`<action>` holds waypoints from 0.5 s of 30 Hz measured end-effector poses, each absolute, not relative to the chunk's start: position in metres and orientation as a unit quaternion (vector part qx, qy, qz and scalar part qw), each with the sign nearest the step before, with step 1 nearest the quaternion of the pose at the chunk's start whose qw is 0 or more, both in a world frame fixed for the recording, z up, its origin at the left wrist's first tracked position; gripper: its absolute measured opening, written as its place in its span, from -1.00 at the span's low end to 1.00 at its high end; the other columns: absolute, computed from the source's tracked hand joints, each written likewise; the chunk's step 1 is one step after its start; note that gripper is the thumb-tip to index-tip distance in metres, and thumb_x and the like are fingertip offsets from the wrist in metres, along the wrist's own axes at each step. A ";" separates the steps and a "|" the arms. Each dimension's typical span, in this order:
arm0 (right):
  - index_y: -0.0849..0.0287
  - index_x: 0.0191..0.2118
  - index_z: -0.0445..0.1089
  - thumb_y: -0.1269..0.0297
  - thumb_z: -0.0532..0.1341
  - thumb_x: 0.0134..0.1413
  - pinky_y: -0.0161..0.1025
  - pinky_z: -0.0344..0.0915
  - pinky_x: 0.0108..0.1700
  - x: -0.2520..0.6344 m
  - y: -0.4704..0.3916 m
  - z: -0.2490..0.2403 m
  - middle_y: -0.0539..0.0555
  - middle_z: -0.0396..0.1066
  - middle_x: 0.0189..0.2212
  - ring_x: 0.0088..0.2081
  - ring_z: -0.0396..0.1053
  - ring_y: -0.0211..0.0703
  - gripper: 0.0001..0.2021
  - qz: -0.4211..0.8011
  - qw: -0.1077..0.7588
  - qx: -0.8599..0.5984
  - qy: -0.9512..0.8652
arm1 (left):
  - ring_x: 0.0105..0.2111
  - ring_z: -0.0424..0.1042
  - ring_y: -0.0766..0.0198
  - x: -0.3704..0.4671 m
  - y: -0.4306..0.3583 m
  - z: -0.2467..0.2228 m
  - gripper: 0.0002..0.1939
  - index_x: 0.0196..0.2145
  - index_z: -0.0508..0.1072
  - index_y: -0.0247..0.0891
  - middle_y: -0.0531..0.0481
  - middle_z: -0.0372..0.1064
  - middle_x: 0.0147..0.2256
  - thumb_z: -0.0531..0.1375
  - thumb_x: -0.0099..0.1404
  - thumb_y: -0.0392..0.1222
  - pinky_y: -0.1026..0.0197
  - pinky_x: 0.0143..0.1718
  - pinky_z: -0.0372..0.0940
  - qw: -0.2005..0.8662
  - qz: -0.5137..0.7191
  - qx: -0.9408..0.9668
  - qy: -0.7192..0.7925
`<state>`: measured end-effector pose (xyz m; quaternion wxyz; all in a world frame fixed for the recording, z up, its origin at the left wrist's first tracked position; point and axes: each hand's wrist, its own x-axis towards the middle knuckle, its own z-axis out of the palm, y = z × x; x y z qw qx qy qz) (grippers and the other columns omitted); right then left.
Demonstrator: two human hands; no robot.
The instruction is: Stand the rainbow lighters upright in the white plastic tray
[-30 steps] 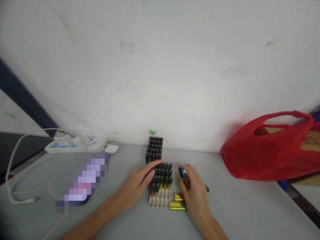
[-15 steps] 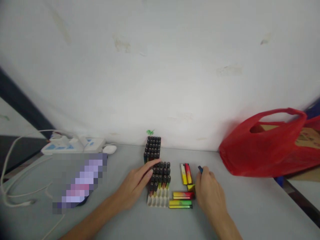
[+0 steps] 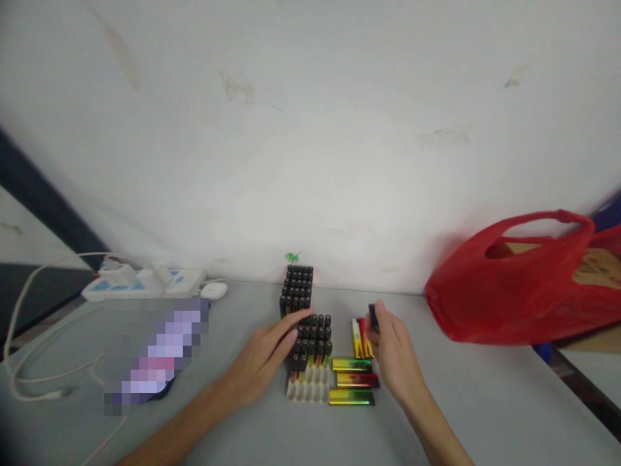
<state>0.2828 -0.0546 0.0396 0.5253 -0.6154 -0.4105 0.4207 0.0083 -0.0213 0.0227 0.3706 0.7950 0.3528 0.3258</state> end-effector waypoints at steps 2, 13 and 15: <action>0.02 -0.52 0.20 -0.51 0.25 0.17 -0.31 -0.25 -0.60 0.272 -0.045 0.043 -0.21 -0.10 -0.64 -0.61 -0.24 -0.33 -0.33 0.522 0.528 -0.544 -0.390 | 0.26 0.58 0.04 0.008 -0.022 0.023 -0.51 0.47 0.38 0.05 0.02 0.53 0.35 -0.02 0.74 0.06 0.03 0.34 0.41 0.370 0.321 0.796 0.356; 0.02 -0.58 0.05 -0.31 0.32 0.24 -0.29 -0.22 -0.60 0.256 -0.048 0.034 -0.23 -0.23 -0.62 -0.58 -0.38 -0.31 -0.34 0.670 0.544 -0.375 -0.338 | 0.29 0.57 0.03 0.009 -0.023 0.023 -0.51 0.49 0.37 0.05 0.02 0.52 0.36 -0.02 0.74 0.05 -0.01 0.38 0.39 0.372 0.320 0.797 0.352; 0.03 -0.58 0.08 -0.32 0.31 0.25 -0.28 -0.23 -0.60 0.258 -0.051 0.029 -0.22 -0.21 -0.63 -0.58 -0.37 -0.31 -0.35 0.664 0.547 -0.387 -0.333 | 0.30 0.56 0.03 0.009 -0.022 0.023 -0.51 0.49 0.36 0.07 0.04 0.52 0.37 -0.02 0.74 0.05 -0.01 0.38 0.39 0.372 0.318 0.796 0.355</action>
